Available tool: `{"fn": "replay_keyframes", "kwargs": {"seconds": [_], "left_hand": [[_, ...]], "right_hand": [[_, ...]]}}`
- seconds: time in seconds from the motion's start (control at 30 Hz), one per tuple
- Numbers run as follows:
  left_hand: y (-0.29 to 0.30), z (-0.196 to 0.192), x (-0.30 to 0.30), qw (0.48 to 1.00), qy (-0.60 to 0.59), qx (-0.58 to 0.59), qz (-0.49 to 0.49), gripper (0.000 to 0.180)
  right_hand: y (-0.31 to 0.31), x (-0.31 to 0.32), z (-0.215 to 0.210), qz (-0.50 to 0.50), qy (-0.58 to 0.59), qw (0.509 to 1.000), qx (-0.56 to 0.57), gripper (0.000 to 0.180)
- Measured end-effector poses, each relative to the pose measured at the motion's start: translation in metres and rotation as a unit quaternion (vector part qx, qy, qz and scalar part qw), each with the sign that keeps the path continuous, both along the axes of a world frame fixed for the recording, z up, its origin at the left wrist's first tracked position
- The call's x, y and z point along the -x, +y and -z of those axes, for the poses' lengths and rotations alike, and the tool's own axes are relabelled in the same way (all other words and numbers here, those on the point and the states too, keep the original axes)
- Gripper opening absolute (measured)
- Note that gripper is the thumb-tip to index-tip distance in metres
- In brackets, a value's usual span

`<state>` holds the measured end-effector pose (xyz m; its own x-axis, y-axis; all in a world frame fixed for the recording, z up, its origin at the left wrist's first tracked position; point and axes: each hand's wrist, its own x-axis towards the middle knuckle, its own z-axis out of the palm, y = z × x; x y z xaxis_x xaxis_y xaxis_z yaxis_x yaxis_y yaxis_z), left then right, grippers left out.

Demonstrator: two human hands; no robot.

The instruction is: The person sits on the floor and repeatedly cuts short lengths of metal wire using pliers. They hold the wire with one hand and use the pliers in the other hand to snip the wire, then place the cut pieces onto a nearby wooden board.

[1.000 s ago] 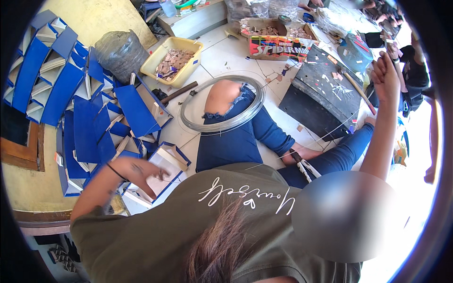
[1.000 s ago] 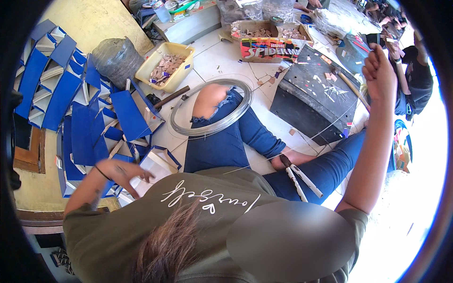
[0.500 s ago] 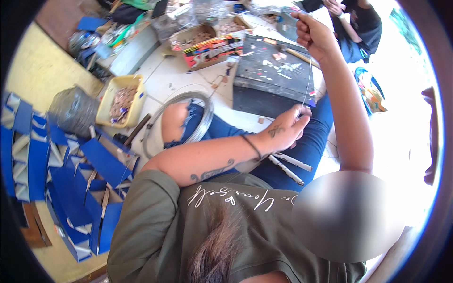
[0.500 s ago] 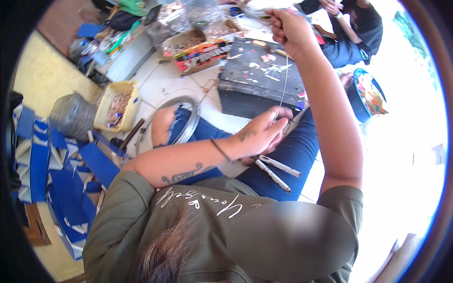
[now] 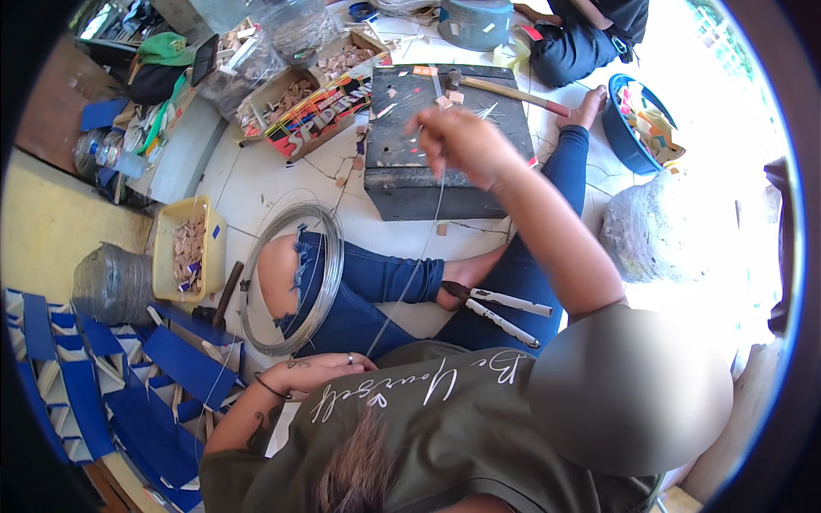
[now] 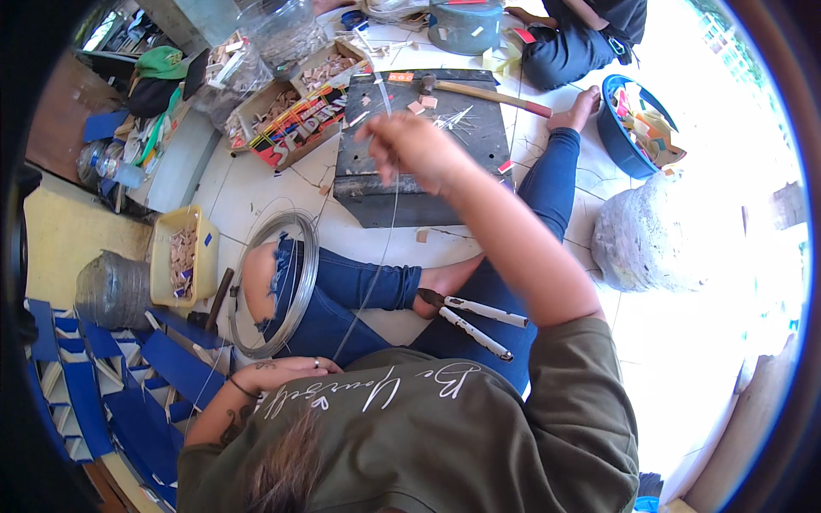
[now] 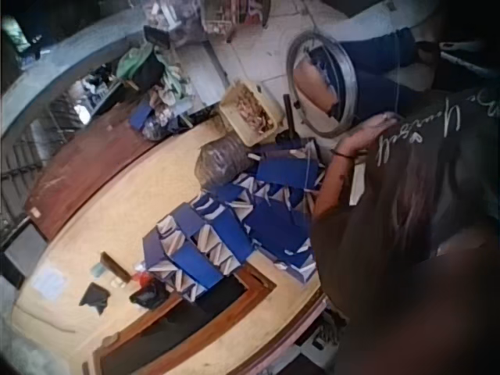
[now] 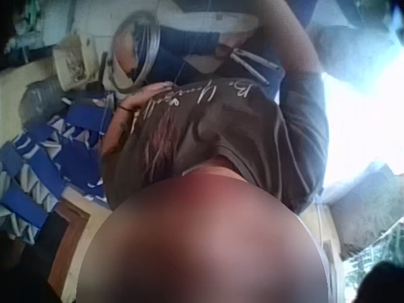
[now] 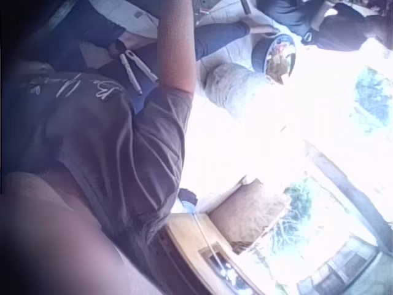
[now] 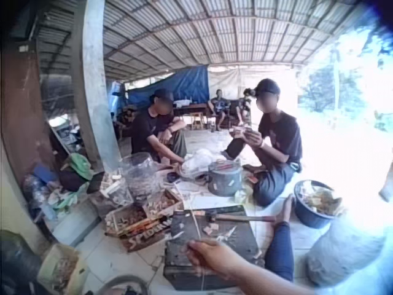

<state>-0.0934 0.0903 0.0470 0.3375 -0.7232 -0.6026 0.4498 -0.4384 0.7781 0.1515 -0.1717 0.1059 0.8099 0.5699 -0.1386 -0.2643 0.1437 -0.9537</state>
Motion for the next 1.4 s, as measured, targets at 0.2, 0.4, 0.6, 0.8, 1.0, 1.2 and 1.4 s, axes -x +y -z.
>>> {"fn": "replay_keyframes", "kwargs": {"seconds": [0.2, 0.4, 0.6, 0.8, 1.0, 1.2, 1.4], "left_hand": [[-0.073, 0.016, -0.074, 0.918, -0.314, -0.009, -0.241, 0.039], [-0.140, 0.035, -0.105, 0.931, -0.053, 0.143, -0.331, 0.032], [-0.123, 0.044, -0.086, 0.960, 0.077, 0.194, -0.189, 0.033], [-0.139, 0.047, -0.098, 0.878, -0.155, 0.126, -0.435, 0.028], [-0.136, 0.037, -0.125, 0.869, -0.130, 0.121, -0.461, 0.031], [-0.108, 0.029, -0.135, 0.823, -0.079, 0.130, -0.547, 0.023], [-0.112, 0.021, -0.141, 0.889, -0.038, 0.184, -0.418, 0.022]], "right_hand": [[0.031, 0.030, 0.042, 0.044, 0.093, 0.995, -0.006, 0.028], [0.006, 0.030, 0.037, 0.076, -0.019, 0.996, 0.051, 0.031], [-0.002, 0.024, 0.061, 0.020, -0.069, 0.983, 0.172, 0.038], [0.016, 0.030, 0.069, 0.040, -0.064, 0.976, 0.205, 0.037], [-0.007, 0.049, 0.061, 0.055, -0.189, 0.952, 0.235, 0.038], [-0.084, 0.169, 0.055, -0.198, -0.340, 0.659, 0.641, 0.075], [-0.112, 0.224, 0.080, -0.203, -0.355, 0.585, 0.700, 0.050]]}}
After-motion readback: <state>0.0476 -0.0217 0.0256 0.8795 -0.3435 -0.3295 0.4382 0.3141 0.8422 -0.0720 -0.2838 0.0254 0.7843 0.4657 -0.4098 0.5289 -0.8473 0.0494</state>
